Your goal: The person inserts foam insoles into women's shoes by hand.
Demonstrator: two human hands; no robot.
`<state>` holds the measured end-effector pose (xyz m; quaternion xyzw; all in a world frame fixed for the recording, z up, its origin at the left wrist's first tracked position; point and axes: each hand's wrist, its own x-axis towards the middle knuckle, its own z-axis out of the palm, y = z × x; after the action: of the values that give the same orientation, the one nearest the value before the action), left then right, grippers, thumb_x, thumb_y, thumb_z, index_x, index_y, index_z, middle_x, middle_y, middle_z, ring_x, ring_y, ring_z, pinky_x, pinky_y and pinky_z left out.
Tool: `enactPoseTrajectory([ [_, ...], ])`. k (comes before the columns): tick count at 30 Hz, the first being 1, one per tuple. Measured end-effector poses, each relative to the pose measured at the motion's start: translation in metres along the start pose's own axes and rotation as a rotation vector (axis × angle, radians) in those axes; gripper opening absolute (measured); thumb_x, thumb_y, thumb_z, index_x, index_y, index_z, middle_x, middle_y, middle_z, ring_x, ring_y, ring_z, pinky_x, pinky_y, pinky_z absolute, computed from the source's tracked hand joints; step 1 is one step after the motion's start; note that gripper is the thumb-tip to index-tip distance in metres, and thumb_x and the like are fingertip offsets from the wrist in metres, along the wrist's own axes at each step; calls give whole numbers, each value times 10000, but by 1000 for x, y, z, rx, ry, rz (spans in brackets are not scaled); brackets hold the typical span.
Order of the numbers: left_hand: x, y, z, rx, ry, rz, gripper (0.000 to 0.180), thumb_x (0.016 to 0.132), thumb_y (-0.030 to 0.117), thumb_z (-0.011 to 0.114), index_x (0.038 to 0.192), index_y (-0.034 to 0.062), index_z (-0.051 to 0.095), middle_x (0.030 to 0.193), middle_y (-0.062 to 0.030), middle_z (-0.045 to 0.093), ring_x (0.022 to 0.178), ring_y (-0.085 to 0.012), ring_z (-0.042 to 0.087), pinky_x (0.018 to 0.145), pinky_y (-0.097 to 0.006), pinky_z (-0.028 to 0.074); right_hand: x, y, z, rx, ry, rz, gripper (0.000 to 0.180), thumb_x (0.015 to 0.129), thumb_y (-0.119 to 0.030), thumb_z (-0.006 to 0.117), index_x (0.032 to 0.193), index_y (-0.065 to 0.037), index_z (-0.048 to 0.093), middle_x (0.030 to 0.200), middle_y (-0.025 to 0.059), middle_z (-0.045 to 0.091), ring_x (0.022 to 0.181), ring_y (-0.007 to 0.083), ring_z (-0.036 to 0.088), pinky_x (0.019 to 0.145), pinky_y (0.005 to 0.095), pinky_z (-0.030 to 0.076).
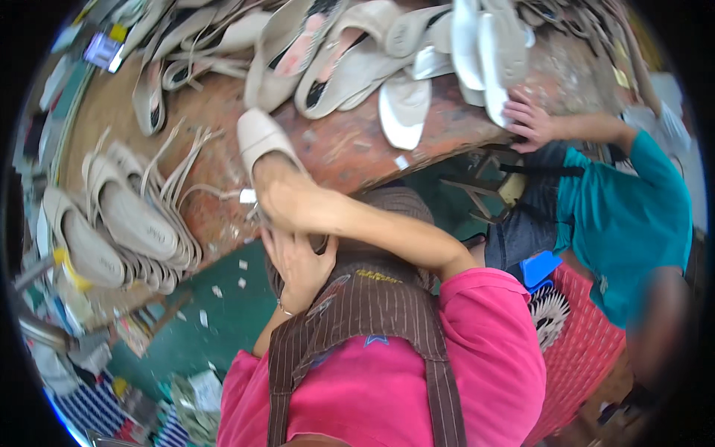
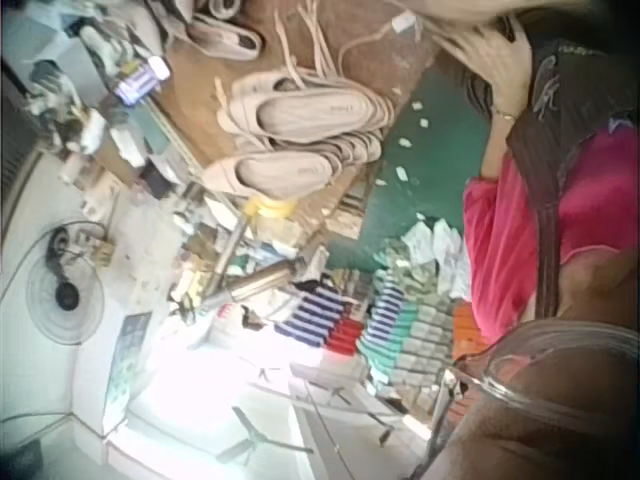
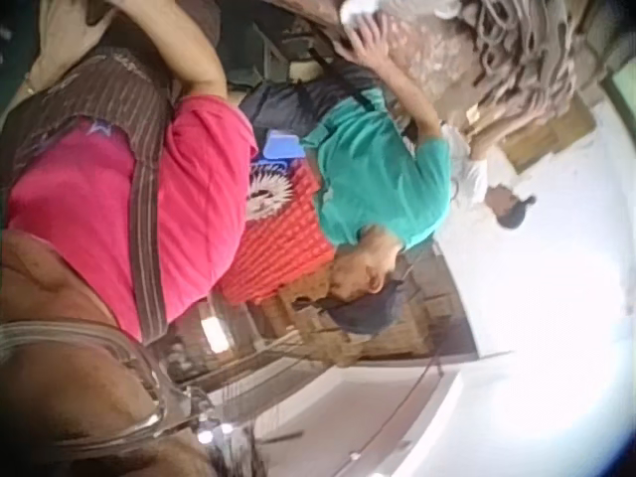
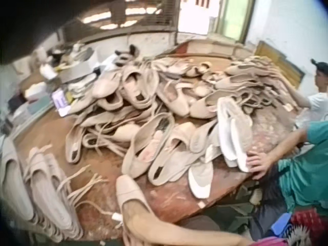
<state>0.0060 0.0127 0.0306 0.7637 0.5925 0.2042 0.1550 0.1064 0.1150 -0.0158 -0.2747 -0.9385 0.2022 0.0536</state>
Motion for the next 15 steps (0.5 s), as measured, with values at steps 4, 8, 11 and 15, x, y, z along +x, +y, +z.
enactPoseTrajectory([
  [4, 36, -8, -4, -101, -81, -59, 326, 700, 153, 740, 979, 6, 658, 1246, -197, 548, 1210, -417, 507, 1039, -538, 356, -82, 1, -112, 600, 611, 312, 353, 770, 27, 622, 1115, -11, 689, 1014, 160, 714, 910, 312, 700, 886, 338, 530],
  [8, 46, -34, -79, -932, -33, -287, 348, 644, 72, 702, 972, -31, 647, 1156, -136, 582, 1105, -275, 559, 998, -389, 407, -190, 94, -132, -301, 1143, 1067, 281, 866, -146, 676, 1117, -20, 674, 1052, 188, 686, 984, 332, 656, 869, 413, 495],
  [11, 2, -136, -141, -1289, 362, -291, 709, 599, 85, 580, 1277, -110, 510, 1381, -274, 477, 1301, -355, 460, 1131, -467, 323, -229, 135, -124, -345, 1024, 1246, 374, 847, -225, 711, 1182, -68, 656, 1082, 184, 653, 1001, 362, 624, 865, 441, 487],
  [15, 64, -101, -225, -514, 783, -24, 337, 727, 21, 628, 1042, -90, 584, 1046, -160, 605, 949, -233, 598, 829, -366, 523, -216, 148, -116, -455, 941, 1294, 487, 843, -281, 716, 1297, -139, 610, 1099, 170, 624, 1026, 344, 612, 857, 424, 492],
])
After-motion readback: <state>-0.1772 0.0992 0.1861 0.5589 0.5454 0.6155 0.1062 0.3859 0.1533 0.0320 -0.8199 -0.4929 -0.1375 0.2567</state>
